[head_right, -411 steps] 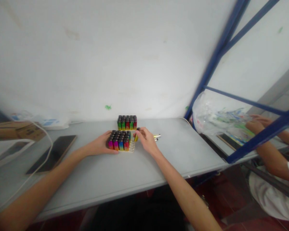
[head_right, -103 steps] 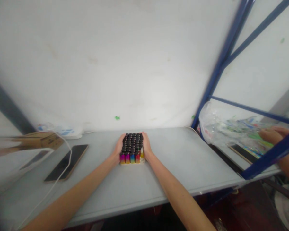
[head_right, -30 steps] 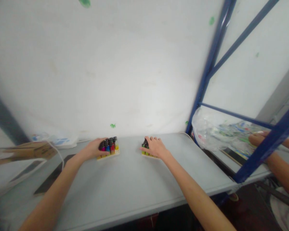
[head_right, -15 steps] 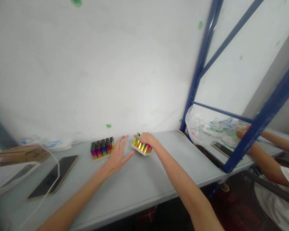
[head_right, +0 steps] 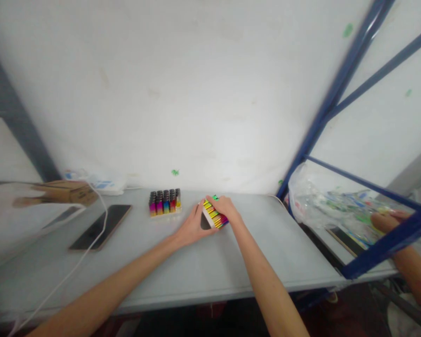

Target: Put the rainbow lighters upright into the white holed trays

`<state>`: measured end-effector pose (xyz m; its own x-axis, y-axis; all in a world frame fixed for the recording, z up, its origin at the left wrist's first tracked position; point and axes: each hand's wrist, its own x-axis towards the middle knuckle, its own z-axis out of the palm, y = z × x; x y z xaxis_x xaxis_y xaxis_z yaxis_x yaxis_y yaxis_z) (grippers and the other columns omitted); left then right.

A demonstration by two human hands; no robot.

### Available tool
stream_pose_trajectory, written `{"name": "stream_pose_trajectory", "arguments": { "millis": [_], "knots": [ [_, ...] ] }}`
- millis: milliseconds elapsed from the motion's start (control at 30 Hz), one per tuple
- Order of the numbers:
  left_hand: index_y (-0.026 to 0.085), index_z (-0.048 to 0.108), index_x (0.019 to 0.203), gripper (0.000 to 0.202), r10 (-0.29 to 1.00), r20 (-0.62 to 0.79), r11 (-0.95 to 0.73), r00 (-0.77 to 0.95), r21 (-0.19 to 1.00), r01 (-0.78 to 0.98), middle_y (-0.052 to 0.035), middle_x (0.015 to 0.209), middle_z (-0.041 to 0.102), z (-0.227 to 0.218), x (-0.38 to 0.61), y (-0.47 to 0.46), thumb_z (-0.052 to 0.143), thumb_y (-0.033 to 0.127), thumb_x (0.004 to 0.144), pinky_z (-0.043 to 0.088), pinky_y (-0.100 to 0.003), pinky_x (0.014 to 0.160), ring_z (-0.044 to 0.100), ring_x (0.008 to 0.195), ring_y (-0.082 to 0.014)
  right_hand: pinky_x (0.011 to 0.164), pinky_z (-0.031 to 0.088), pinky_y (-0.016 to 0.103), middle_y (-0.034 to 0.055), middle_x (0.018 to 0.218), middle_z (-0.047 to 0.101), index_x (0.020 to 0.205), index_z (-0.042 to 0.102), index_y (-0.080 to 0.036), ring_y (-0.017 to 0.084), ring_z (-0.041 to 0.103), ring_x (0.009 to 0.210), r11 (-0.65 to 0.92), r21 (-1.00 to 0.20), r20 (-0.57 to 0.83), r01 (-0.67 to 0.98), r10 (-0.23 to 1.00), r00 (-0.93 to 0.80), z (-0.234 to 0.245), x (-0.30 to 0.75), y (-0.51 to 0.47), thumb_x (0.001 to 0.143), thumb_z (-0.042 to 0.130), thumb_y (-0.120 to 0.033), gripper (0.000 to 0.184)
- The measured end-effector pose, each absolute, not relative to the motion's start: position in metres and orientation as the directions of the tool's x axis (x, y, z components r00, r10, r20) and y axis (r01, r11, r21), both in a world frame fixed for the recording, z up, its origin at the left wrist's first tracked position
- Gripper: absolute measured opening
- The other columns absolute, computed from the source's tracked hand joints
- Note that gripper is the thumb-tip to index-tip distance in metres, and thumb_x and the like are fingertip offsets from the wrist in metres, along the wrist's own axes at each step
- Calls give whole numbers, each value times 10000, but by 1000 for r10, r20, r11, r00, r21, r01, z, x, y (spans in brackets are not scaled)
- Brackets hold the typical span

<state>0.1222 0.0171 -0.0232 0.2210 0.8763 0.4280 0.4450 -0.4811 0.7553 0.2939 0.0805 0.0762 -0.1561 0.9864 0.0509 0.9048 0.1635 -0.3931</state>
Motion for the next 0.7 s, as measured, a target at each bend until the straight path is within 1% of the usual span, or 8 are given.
{"name": "stream_pose_trajectory", "arguments": {
  "millis": [67, 167, 233, 267, 367, 467, 533, 700],
  "knots": [
    [271, 379, 1797, 1232, 863, 440, -506, 250, 746, 432, -206, 1648, 601, -15, 121, 17, 1006, 562, 777, 492, -595, 1326, 605, 1558, -452, 997, 592, 375, 208, 1225, 885, 1244, 864, -167, 345, 836, 1191, 131, -415, 52, 900, 991, -121, 70, 294, 74, 1174, 534, -626, 569],
    [293, 475, 1736, 1151, 843, 449, -537, 295, 722, 437, -167, 1614, 654, -7, 115, 23, 1011, 440, 727, 507, -561, 1316, 635, 1523, -429, 1095, 561, 370, 168, 1354, 855, 1437, 762, -170, 286, 803, 1256, 177, -503, 191, 846, 977, -91, 58, 294, 64, 1185, 542, -449, 436],
    [292, 527, 1699, 1122, 828, 457, -560, 324, 700, 444, -146, 1609, 677, -6, 111, 28, 1012, 411, 694, 502, -555, 1325, 630, 1528, -433, 1154, 524, 358, 133, 1384, 845, 1402, 767, -201, 258, 773, 1297, 252, -522, 264, 815, 956, -127, 52, 294, 60, 1183, 536, -367, 359],
    [291, 540, 1691, 1117, 821, 460, -570, 338, 691, 444, -136, 1609, 685, -6, 109, 30, 1010, 404, 684, 498, -553, 1331, 626, 1533, -435, 1165, 510, 348, 127, 1388, 842, 1349, 784, -209, 251, 762, 1309, 277, -515, 261, 811, 952, -160, 50, 294, 59, 1192, 513, -350, 343],
    [281, 505, 1734, 1174, 813, 456, -580, 363, 690, 432, -140, 1679, 648, -8, 102, 36, 999, 395, 675, 472, -551, 1361, 593, 1579, -444, 1108, 514, 311, 145, 1354, 845, 1222, 806, -197, 241, 764, 1265, 275, -512, 164, 814, 961, -221, 49, 292, 62, 1241, 399, -371, 443],
    [261, 403, 1803, 1282, 818, 433, -568, 378, 713, 412, -174, 1758, 574, -11, 94, 39, 999, 413, 678, 431, -570, 1389, 544, 1635, -454, 1055, 533, 308, 156, 1342, 842, 1268, 788, -187, 240, 774, 1218, 244, -525, 105, 815, 969, -222, 48, 288, 65, 1267, 310, -425, 535],
    [245, 364, 1820, 1327, 821, 416, -558, 390, 729, 397, -191, 1777, 550, -13, 88, 42, 1008, 438, 676, 418, -580, 1397, 529, 1651, -456, 1077, 528, 329, 149, 1363, 833, 1325, 777, -207, 255, 760, 1248, 250, -489, 119, 836, 968, -220, 45, 286, 66, 1265, 325, -433, 509],
    [230, 383, 1810, 1311, 816, 417, -561, 401, 740, 371, -193, 1797, 528, -14, 82, 43, 1019, 491, 694, 403, -569, 1411, 508, 1671, -447, 1153, 497, 379, 110, 1513, 771, 1432, 760, -274, 285, 709, 1323, 329, -333, 156, 884, 943, -293, 38, 291, 65, 1235, 417, -356, 404]
  ]
}}
